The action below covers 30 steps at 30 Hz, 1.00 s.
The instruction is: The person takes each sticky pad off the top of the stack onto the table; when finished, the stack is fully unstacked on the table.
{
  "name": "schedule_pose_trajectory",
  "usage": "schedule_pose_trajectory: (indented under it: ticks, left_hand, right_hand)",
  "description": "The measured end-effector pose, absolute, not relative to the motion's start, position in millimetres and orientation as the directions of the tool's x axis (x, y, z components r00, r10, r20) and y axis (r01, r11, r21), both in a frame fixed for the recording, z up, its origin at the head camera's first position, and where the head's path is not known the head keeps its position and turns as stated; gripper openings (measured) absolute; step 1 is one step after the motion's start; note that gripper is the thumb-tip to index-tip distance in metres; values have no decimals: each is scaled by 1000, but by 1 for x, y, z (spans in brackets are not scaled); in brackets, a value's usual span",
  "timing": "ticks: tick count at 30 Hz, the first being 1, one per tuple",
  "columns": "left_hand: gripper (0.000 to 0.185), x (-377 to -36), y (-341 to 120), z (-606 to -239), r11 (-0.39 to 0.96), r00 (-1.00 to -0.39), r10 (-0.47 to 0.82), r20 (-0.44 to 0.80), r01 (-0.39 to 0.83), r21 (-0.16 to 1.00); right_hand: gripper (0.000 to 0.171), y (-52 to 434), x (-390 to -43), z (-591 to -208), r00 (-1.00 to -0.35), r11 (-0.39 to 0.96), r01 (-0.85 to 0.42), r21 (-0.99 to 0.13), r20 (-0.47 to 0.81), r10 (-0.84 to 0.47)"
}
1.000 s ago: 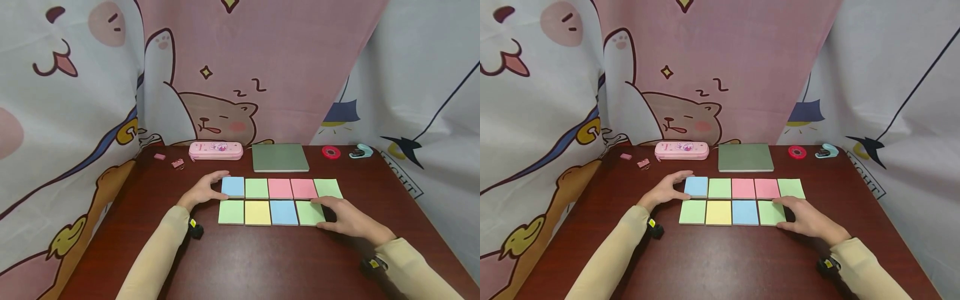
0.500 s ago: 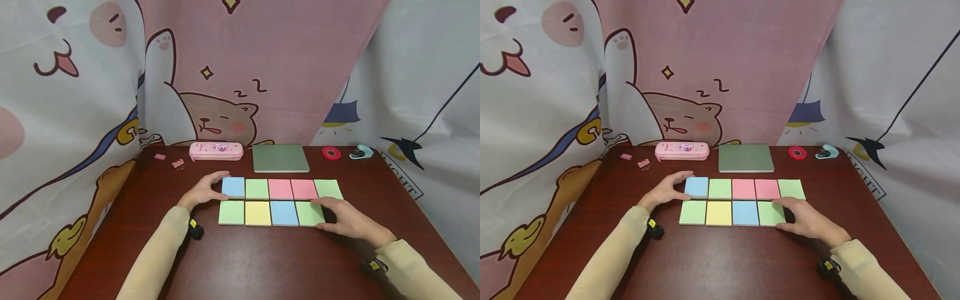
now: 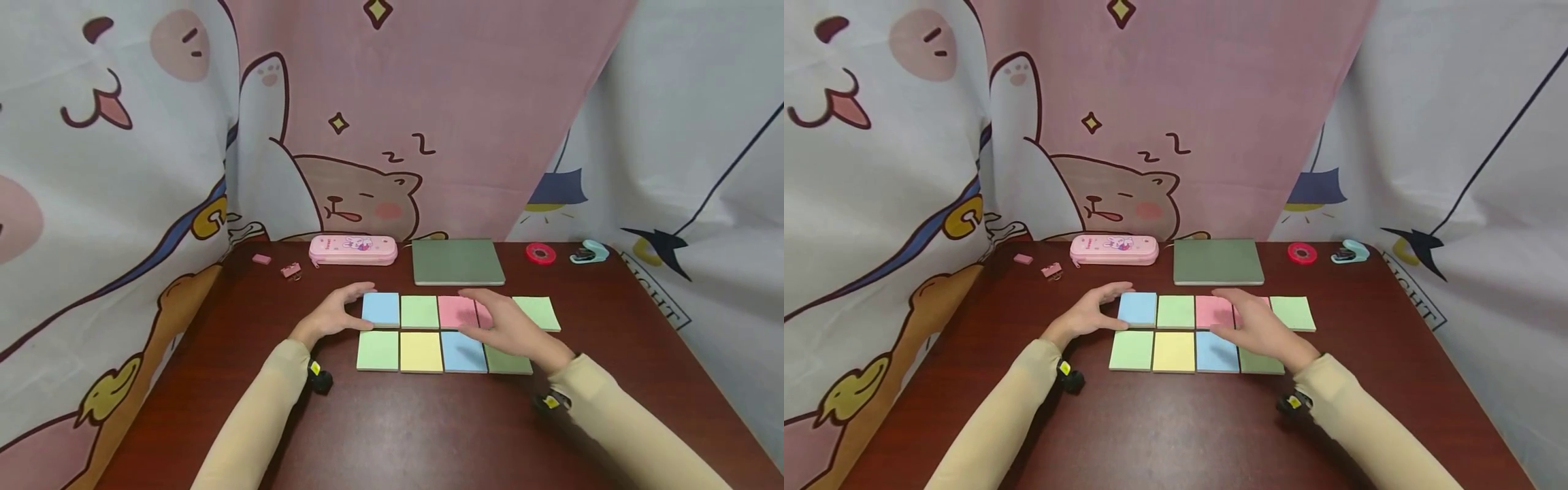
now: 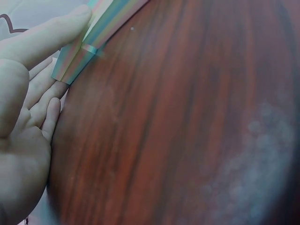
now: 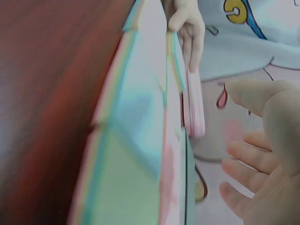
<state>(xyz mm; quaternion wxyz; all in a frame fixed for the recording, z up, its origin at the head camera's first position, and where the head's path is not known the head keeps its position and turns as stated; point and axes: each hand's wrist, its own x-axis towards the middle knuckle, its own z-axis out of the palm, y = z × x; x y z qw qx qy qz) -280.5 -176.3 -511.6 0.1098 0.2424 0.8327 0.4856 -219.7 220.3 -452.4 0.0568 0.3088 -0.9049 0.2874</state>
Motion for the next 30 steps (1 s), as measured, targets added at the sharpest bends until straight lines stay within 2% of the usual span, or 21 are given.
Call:
schedule_pose_trajectory:
  ticks: [10,16,30]
  left_hand:
    - [90,-284,-174,-512,404,-850,522,67,316,858]
    - [89,-283,-176,-511,409,-850,523,63,315,857]
    - [89,-285,-180,-513,388,-842,534,74,322,864]
  right_hand:
    - [71,136,-261,-453,-798,598,-566,-567,194,-571]
    - [82,101,-270,-462,-765,623,-581,-523,90,-638]
    - [82,74,-280,-473,-746,656,-626,-422,81,-661]
